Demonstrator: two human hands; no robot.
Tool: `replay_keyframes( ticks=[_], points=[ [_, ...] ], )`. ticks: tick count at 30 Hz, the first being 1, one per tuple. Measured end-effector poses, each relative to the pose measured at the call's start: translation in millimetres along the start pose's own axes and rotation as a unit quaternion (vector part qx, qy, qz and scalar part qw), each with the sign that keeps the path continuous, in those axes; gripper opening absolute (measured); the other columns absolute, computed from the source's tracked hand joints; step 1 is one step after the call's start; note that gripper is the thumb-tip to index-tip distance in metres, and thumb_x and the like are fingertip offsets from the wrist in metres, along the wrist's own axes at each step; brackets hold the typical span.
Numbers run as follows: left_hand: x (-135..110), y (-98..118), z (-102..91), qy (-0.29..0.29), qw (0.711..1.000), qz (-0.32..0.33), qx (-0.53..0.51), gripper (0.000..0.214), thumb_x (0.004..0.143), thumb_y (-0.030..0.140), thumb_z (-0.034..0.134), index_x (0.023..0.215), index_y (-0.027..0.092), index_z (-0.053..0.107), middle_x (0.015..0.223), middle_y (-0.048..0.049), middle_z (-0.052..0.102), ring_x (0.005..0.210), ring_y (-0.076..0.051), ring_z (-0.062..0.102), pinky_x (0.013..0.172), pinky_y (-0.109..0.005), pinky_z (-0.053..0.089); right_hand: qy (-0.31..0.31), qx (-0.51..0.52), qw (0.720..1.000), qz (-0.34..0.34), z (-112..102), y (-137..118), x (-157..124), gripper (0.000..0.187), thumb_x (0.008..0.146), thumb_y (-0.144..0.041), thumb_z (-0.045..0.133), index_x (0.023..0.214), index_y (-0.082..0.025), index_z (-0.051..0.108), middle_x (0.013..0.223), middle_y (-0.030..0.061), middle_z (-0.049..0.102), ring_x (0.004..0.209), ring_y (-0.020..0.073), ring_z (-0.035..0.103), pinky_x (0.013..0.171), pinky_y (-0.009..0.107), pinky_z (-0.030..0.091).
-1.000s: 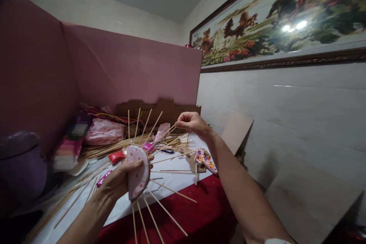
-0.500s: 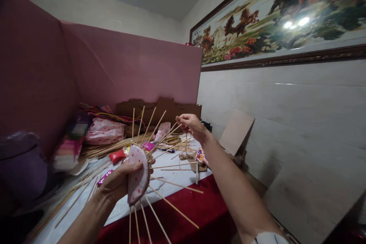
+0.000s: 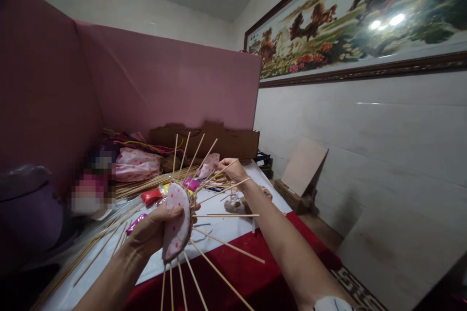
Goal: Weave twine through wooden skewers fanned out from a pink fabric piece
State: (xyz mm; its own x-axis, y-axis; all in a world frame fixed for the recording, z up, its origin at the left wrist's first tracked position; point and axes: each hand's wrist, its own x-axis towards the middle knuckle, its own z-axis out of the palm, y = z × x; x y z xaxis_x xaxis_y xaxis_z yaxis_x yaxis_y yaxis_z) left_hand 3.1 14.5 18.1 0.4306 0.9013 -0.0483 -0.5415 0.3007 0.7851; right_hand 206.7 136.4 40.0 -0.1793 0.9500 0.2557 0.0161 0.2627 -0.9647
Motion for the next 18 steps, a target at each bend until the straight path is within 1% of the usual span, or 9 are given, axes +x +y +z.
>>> replay_keyframes(
  ticks=[4,6,8,10,12,14,18],
  points=[
    [0.4,-1.2,-1.5,-0.015,1.000,0.005,0.009,0.023,0.061,0.010,0.068,0.084,0.009,0.066,0.078,-0.0123,0.071,0.063,-0.022,0.066,0.058,-0.029,0.053,-0.005,-0.030,1.000,0.000,11.3,10.5,-0.6,0.043,0.055,-0.052,0.072,0.053,-0.015,0.050,0.041,-0.0078,0.037,0.035,0.0026,0.024,0.034,0.019,0.013],
    [1.5,-1.7,-3.0,-0.019,1.000,0.006,0.012,0.024,0.062,0.010,0.068,0.086,0.009,0.066,0.079,-0.0126,0.071,0.064,-0.022,0.066,0.060,-0.029,0.053,0.014,-0.035,0.999,-0.017,11.8,10.3,-0.4,0.044,0.053,-0.053,0.072,0.053,-0.015,0.051,0.041,-0.0074,0.038,0.035,0.0031,0.026,0.034,0.019,0.014],
    [2.8,-1.9,-4.5,-0.019,1.000,0.006,0.015,0.026,0.061,0.010,0.068,0.087,0.009,0.065,0.080,-0.0127,0.071,0.066,-0.022,0.066,0.062,-0.029,0.053,0.040,-0.033,0.998,-0.036,7.1,5.4,1.1,0.045,0.052,-0.054,0.072,0.054,-0.015,0.051,0.043,-0.0072,0.038,0.037,0.0034,0.027,0.035,0.019,0.015],
    [4.2,-1.9,-5.3,-0.007,1.000,0.003,0.012,0.028,0.060,0.010,0.069,0.087,0.009,0.064,0.079,-0.0121,0.071,0.065,-0.022,0.066,0.061,-0.030,0.053,0.078,-0.020,0.995,-0.066,-1.7,-3.8,3.2,0.045,0.053,-0.056,0.070,0.056,-0.015,0.051,0.043,-0.0077,0.037,0.038,0.0035,0.026,0.036,0.020,0.015],
    [5.4,-1.6,-5.4,0.012,1.000,-0.004,0.003,0.025,0.060,0.009,0.068,0.085,0.009,0.064,0.075,-0.0112,0.071,0.062,-0.022,0.066,0.058,-0.030,0.053,0.125,-0.003,0.986,-0.114,-11.8,-16.4,4.4,0.044,0.055,-0.055,0.070,0.057,-0.016,0.051,0.043,-0.0083,0.035,0.038,0.0038,0.024,0.036,0.020,0.015],
    [6.3,-1.2,-4.8,0.033,0.999,-0.018,-0.007,0.022,0.061,0.008,0.067,0.083,0.009,0.063,0.071,-0.0106,0.070,0.060,-0.023,0.066,0.056,-0.031,0.053,0.158,0.004,0.974,-0.165,-20.5,-31.5,3.0,0.042,0.055,-0.053,0.072,0.059,-0.016,0.051,0.044,-0.0082,0.035,0.039,0.0041,0.024,0.036,0.021,0.016],
    [7.8,-0.8,-4.2,0.065,0.996,-0.045,-0.028,0.017,0.064,0.004,0.063,0.081,0.006,0.063,0.068,-0.0117,0.070,0.058,-0.022,0.066,0.055,-0.030,0.054,0.157,0.002,0.960,-0.231,-31.0,-63.2,-8.9,0.037,0.058,-0.048,0.073,0.062,-0.017,0.053,0.049,-0.0073,0.038,0.041,0.0044,0.027,0.038,0.020,0.018]
  ],
)
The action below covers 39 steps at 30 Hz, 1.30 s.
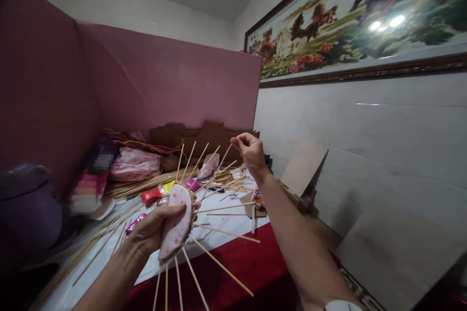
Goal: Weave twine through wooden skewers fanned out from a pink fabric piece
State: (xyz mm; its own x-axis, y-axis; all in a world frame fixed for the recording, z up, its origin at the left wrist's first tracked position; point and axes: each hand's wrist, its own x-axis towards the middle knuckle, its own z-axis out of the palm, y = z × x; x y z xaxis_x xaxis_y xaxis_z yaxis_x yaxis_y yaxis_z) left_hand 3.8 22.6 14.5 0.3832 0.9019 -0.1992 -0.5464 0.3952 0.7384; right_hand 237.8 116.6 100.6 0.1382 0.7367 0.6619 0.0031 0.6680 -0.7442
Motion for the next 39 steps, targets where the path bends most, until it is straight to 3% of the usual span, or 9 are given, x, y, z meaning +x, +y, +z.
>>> replay_keyframes(
  ticks=[5,9,12,19,27,33,39],
  points=[
    [2.0,0.9,-1.7,0.041,0.999,0.010,-0.026,0.011,0.067,0.001,0.059,0.077,0.006,0.062,0.062,-0.0112,0.069,0.056,-0.020,0.066,0.057,-0.028,0.054,0.016,-0.020,0.999,-0.045,-10.2,-19.5,-3.4,0.035,0.059,-0.045,0.073,0.062,-0.016,0.053,0.051,-0.0061,0.041,0.043,0.0047,0.029,0.039,0.020,0.020],
    [1.7,2.0,-1.5,0.035,0.999,0.007,-0.027,0.013,0.068,0.002,0.058,0.079,0.006,0.063,0.062,-0.0114,0.069,0.058,-0.021,0.066,0.058,-0.029,0.054,0.038,-0.044,0.998,-0.011,-12.9,-1.7,-9.6,0.035,0.060,-0.047,0.072,0.063,-0.016,0.054,0.050,-0.0062,0.040,0.043,0.0056,0.029,0.039,0.021,0.020],
    [0.0,2.4,-0.4,0.005,0.999,0.004,-0.033,0.016,0.066,0.003,0.060,0.082,0.006,0.063,0.067,-0.0114,0.070,0.061,-0.022,0.067,0.059,-0.030,0.054,0.017,-0.072,0.997,0.016,-8.8,19.6,-13.5,0.037,0.060,-0.050,0.070,0.061,-0.016,0.053,0.049,-0.0062,0.039,0.043,0.0062,0.028,0.040,0.022,0.021],
    [-4.2,-1.5,0.7,-0.061,0.998,0.001,-0.005,0.020,0.062,0.006,0.065,0.082,0.009,0.063,0.069,-0.0101,0.070,0.059,-0.022,0.066,0.057,-0.030,0.053,-0.037,-0.097,0.994,0.037,15.5,49.1,-13.6,0.039,0.058,-0.052,0.067,0.054,-0.017,0.051,0.049,-0.0055,0.039,0.046,0.0077,0.032,0.045,0.023,0.026],
    [-8.1,-7.5,5.1,-0.111,0.994,-0.005,0.011,0.021,0.061,0.005,0.064,0.082,0.008,0.064,0.070,-0.0125,0.070,0.057,-0.021,0.065,0.055,-0.029,0.053,-0.082,-0.139,0.986,0.047,49.8,69.5,-23.6,0.029,0.064,-0.043,0.061,0.055,-0.018,0.051,0.052,-0.0018,0.052,0.050,0.0113,0.046,0.049,0.024,0.037],
    [-7.5,-9.4,5.1,-0.149,0.989,-0.015,0.017,0.021,0.065,0.007,0.060,0.086,0.008,0.062,0.080,-0.0159,0.070,0.061,-0.022,0.066,0.055,-0.029,0.053,-0.085,-0.172,0.979,0.062,72.9,83.1,-30.7,0.029,0.064,-0.043,0.061,0.054,-0.017,0.052,0.050,-0.0019,0.052,0.048,0.0110,0.046,0.046,0.022,0.034],
    [-5.7,-11.7,3.9,-0.138,0.990,-0.016,0.011,0.020,0.067,0.007,0.061,0.087,0.008,0.063,0.078,-0.0137,0.071,0.065,-0.022,0.067,0.058,-0.029,0.053,-0.080,-0.176,0.979,0.060,84.0,91.1,-32.0,0.026,0.063,-0.040,0.063,0.054,-0.017,0.054,0.048,-0.0035,0.050,0.047,0.0100,0.044,0.045,0.022,0.032]
  ],
)
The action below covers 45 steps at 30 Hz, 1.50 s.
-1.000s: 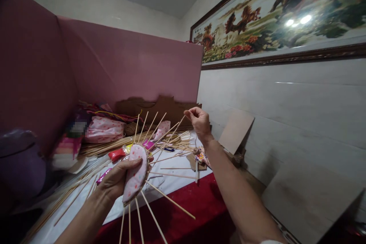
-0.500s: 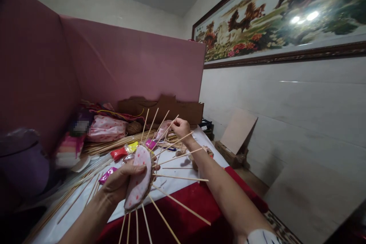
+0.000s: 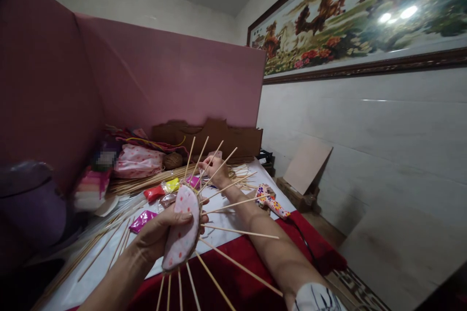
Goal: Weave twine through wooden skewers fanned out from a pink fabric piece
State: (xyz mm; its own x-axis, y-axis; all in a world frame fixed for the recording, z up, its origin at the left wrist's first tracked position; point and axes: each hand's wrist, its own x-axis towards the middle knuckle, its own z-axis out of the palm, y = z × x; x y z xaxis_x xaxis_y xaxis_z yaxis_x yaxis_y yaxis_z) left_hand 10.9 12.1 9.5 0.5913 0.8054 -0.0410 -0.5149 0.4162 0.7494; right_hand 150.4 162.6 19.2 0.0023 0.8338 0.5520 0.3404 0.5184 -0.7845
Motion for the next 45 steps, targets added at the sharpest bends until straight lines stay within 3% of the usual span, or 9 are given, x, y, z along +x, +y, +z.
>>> replay_keyframes(
  ticks=[3,7,14,20,25,28,32,39,45],
  points=[
    [-0.3,1.7,1.4,0.038,0.999,0.001,-0.007,0.016,0.065,0.006,0.062,0.081,0.006,0.065,0.076,-0.0133,0.070,0.063,-0.020,0.066,0.059,-0.028,0.053,0.021,0.016,1.000,-0.001,-9.5,-0.8,3.7,0.029,0.066,-0.043,0.060,0.056,-0.017,0.053,0.052,-0.0023,0.051,0.050,0.0108,0.045,0.048,0.022,0.034],
    [0.0,4.8,1.2,0.068,0.997,0.016,-0.016,0.015,0.063,0.006,0.064,0.079,0.006,0.066,0.074,-0.0120,0.070,0.062,-0.021,0.066,0.060,-0.029,0.053,0.047,0.045,0.998,-0.010,-45.7,-7.9,10.0,0.033,0.064,-0.048,0.062,0.058,-0.017,0.052,0.053,-0.0035,0.047,0.049,0.0093,0.040,0.047,0.022,0.031],
    [3.7,7.6,-1.5,0.124,0.992,0.009,-0.039,0.022,0.065,0.006,0.063,0.087,0.008,0.063,0.076,-0.0114,0.070,0.064,-0.021,0.065,0.061,-0.032,0.052,-0.072,0.145,0.987,-0.007,-110.7,-39.9,5.1,0.034,0.061,-0.044,0.071,0.061,-0.016,0.051,0.049,-0.0076,0.038,0.043,0.0049,0.026,0.041,0.021,0.017],
    [4.9,4.9,1.3,0.125,0.992,-0.015,0.002,0.017,0.063,0.006,0.063,0.081,0.006,0.063,0.072,-0.0129,0.070,0.061,-0.021,0.065,0.060,-0.030,0.052,-0.104,0.091,0.990,-0.029,-119.0,-65.5,10.3,0.036,0.056,-0.044,0.074,0.059,-0.015,0.052,0.048,-0.0072,0.040,0.042,0.0042,0.027,0.040,0.021,0.017],
    [3.1,3.1,0.0,0.087,0.996,-0.018,0.019,0.025,0.062,0.005,0.064,0.086,0.008,0.064,0.073,-0.0124,0.070,0.062,-0.022,0.065,0.059,-0.030,0.051,-0.178,0.116,0.977,0.012,-121.3,-54.6,23.9,0.038,0.058,-0.047,0.072,0.060,-0.016,0.051,0.047,-0.0082,0.038,0.040,0.0034,0.025,0.039,0.020,0.016],
    [0.9,3.9,-0.2,0.069,0.997,-0.012,0.018,0.021,0.063,0.007,0.064,0.084,0.007,0.065,0.074,-0.0130,0.070,0.063,-0.021,0.065,0.061,-0.030,0.051,-0.205,0.150,0.966,0.050,-113.2,-38.4,21.0,0.039,0.059,-0.049,0.070,0.060,-0.016,0.050,0.047,-0.0085,0.037,0.039,0.0033,0.024,0.038,0.019,0.015],
    [-2.3,4.9,1.8,0.036,0.999,0.000,0.000,0.025,0.062,0.007,0.065,0.087,0.009,0.065,0.076,-0.0123,0.070,0.065,-0.022,0.066,0.062,-0.030,0.051,-0.201,0.116,0.969,0.081,-81.4,-14.6,2.4,0.038,0.059,-0.049,0.068,0.058,-0.016,0.050,0.045,-0.0083,0.038,0.038,0.0033,0.023,0.037,0.019,0.015],
    [-3.8,-0.2,0.3,-0.003,1.000,0.014,0.020,0.022,0.063,0.007,0.063,0.086,0.007,0.065,0.075,-0.0129,0.070,0.063,-0.021,0.066,0.058,-0.028,0.051,-0.217,0.016,0.976,0.022,-12.6,8.2,-22.1,0.023,0.059,-0.032,0.066,0.050,-0.015,0.051,0.047,-0.0046,0.044,0.045,0.0067,0.036,0.042,0.020,0.026],
    [-3.4,-0.3,0.7,-0.005,0.999,0.025,0.024,0.025,0.063,0.007,0.065,0.088,0.008,0.062,0.074,-0.0118,0.070,0.062,-0.022,0.066,0.054,-0.028,0.052,-0.189,0.003,0.982,0.010,18.7,14.8,-28.5,0.025,0.063,-0.031,0.063,0.047,-0.017,0.049,0.046,-0.0039,0.043,0.045,0.0085,0.035,0.042,0.022,0.025]
  ],
)
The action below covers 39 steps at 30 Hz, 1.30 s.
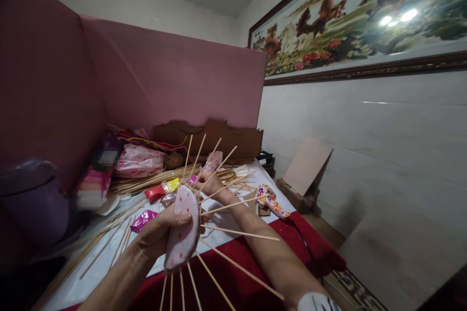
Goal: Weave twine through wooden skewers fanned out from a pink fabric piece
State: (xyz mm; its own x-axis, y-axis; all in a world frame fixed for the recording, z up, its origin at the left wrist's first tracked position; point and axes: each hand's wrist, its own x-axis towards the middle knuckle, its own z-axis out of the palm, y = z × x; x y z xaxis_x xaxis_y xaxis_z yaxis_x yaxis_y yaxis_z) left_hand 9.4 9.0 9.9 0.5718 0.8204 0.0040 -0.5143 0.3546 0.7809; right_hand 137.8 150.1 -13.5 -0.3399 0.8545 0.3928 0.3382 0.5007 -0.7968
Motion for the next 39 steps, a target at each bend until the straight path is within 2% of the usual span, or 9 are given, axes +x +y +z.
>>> replay_keyframes(
  ticks=[4,9,12,16,20,25,29,35,39],
  points=[
    [1.2,1.2,1.7,0.024,1.000,0.004,-0.016,0.025,0.063,0.008,0.066,0.087,0.009,0.062,0.075,-0.0119,0.070,0.065,-0.024,0.067,0.058,-0.030,0.053,0.040,-0.007,0.999,0.000,7.5,9.4,0.1,0.024,0.067,-0.034,0.061,0.052,-0.019,0.050,0.051,-0.0018,0.047,0.048,0.0105,0.040,0.043,0.023,0.029],
    [5.0,2.9,4.1,0.107,0.992,0.017,-0.060,0.019,0.073,0.021,0.063,0.088,0.010,0.063,0.070,-0.0102,0.070,0.066,-0.022,0.067,0.066,-0.031,0.053,0.062,-0.001,0.998,0.017,7.4,13.0,-3.1,0.025,0.068,-0.037,0.061,0.054,-0.020,0.051,0.054,0.0001,0.051,0.050,0.0131,0.044,0.045,0.025,0.033],
    [6.8,4.8,3.4,0.135,0.988,0.016,-0.074,0.014,0.073,0.016,0.059,0.086,0.009,0.063,0.068,-0.0097,0.070,0.063,-0.021,0.066,0.067,-0.032,0.053,0.071,-0.001,0.997,0.022,7.1,14.0,-5.8,0.025,0.069,-0.037,0.059,0.053,-0.020,0.050,0.054,0.0000,0.050,0.050,0.0134,0.044,0.046,0.026,0.033],
    [8.0,7.3,3.4,0.174,0.981,-0.004,-0.084,0.009,0.071,0.008,0.056,0.076,0.007,0.063,0.064,-0.0093,0.069,0.057,-0.019,0.065,0.062,-0.030,0.053,0.087,-0.004,0.996,0.033,9.2,22.5,-8.4,0.027,0.067,-0.039,0.062,0.053,-0.021,0.048,0.054,-0.0004,0.050,0.051,0.0129,0.043,0.046,0.025,0.032],
    [9.5,8.4,7.3,0.217,0.972,-0.010,-0.084,0.009,0.073,0.010,0.055,0.069,0.007,0.063,0.058,-0.0087,0.068,0.050,-0.017,0.063,0.055,-0.027,0.052,0.092,-0.003,0.995,0.039,12.8,30.0,-11.1,0.025,0.067,-0.039,0.061,0.056,-0.019,0.051,0.054,-0.0013,0.049,0.050,0.0109,0.041,0.045,0.023,0.031],
    [9.4,6.9,8.6,0.181,0.981,-0.013,-0.061,0.009,0.073,0.013,0.057,0.069,0.007,0.063,0.057,-0.0094,0.068,0.049,-0.018,0.063,0.051,-0.025,0.052,0.094,-0.014,0.995,0.026,14.7,21.2,-14.4,0.023,0.068,-0.030,0.059,0.052,-0.018,0.048,0.050,-0.0032,0.046,0.048,0.0091,0.039,0.045,0.022,0.029],
    [7.6,4.8,4.5,0.159,0.986,-0.008,-0.043,0.009,0.071,0.014,0.059,0.076,0.007,0.062,0.063,-0.0109,0.069,0.055,-0.019,0.065,0.054,-0.026,0.053,0.108,-0.023,0.994,0.020,8.1,13.7,-11.5,0.023,0.067,-0.030,0.059,0.052,-0.017,0.050,0.049,-0.0035,0.045,0.048,0.0091,0.039,0.046,0.022,0.028],
    [4.9,4.0,1.0,0.122,0.992,0.017,-0.013,0.021,0.067,0.015,0.065,0.087,0.011,0.060,0.068,-0.0088,0.070,0.057,-0.021,0.066,0.053,-0.028,0.052,0.122,-0.007,0.993,-0.005,-19.3,4.5,0.6,0.026,0.065,-0.037,0.063,0.053,-0.017,0.051,0.049,-0.0042,0.045,0.049,0.0090,0.039,0.047,0.022,0.027],
    [2.9,4.2,3.7,0.112,0.994,-0.009,0.013,0.016,0.067,0.016,0.065,0.081,0.010,0.059,0.069,-0.0100,0.070,0.055,-0.020,0.065,0.052,-0.028,0.052,0.106,0.032,0.994,-0.008,-47.9,-12.9,7.6,0.030,0.064,-0.042,0.063,0.056,-0.016,0.052,0.052,-0.0036,0.047,0.049,0.0082,0.039,0.046,0.021,0.029]
  ],
)
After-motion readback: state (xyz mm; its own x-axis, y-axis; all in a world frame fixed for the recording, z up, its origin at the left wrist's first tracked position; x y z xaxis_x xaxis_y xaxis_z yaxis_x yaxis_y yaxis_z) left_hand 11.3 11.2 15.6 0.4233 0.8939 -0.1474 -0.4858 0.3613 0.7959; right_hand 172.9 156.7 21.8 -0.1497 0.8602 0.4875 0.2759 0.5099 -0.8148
